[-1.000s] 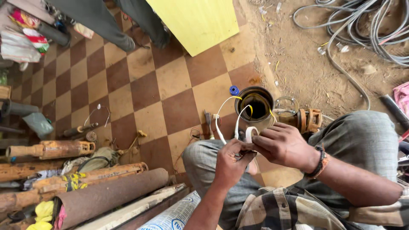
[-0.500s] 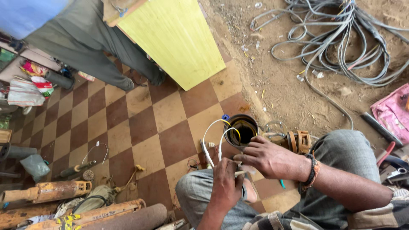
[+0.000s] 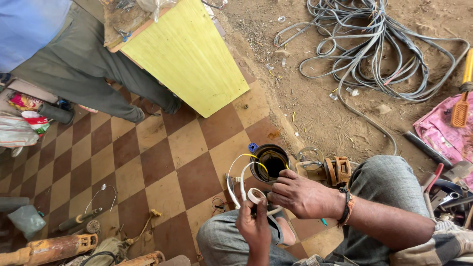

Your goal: The person sits on the floor of a repair workshop and wraps electrical tape around the wired lead connections of a submersible pump motor, insulating each joint by hand. They pull and tear tape strips, press them around the wires, and work through the connections one at a time.

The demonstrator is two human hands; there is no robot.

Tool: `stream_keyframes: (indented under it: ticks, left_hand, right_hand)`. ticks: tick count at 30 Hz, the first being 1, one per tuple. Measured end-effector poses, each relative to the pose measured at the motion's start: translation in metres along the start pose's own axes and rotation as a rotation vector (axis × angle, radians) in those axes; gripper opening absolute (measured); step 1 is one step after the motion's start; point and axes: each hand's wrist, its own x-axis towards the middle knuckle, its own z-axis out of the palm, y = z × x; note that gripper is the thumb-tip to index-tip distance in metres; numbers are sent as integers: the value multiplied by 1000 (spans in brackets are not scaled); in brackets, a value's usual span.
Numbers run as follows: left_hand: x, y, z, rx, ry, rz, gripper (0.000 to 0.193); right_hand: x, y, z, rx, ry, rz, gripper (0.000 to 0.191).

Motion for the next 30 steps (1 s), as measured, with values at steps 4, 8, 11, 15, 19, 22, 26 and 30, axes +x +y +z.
stream_keyframes:
  ticks: [4,8,11,15,19,22,26,30]
  left_hand:
    - [15,6,-11,-140,-110,-375,37]
    - [16,20,-19,155,-224,-62,25]
    - [15,25,-29,301,-453,251,32]
    - [12,8,-34,445,-528,320,42]
    - [-6,-31,-20,95,-59,220,48]
    - [-25,-56,-2,-157,88,101,24]
    - [-20,-60,0,-279,131,-184,16]
    - [4,-41,-5,-280,-64,-338,27]
  right_hand:
    - [-3,2,2,-98,71,-95,32]
    - [-4,5,0,-68,21,-75,23]
    - [-4,7,-1,-9,47,-41,22]
    - [-4,9,0,70,45,-16,26]
    - [-5,9,0,61,48,-2,35]
    - [-5,8,0,76,20,-24,28]
    - [-7,11,0,31,35,-66,27]
    - [-16,20,7,25,94,-107,30]
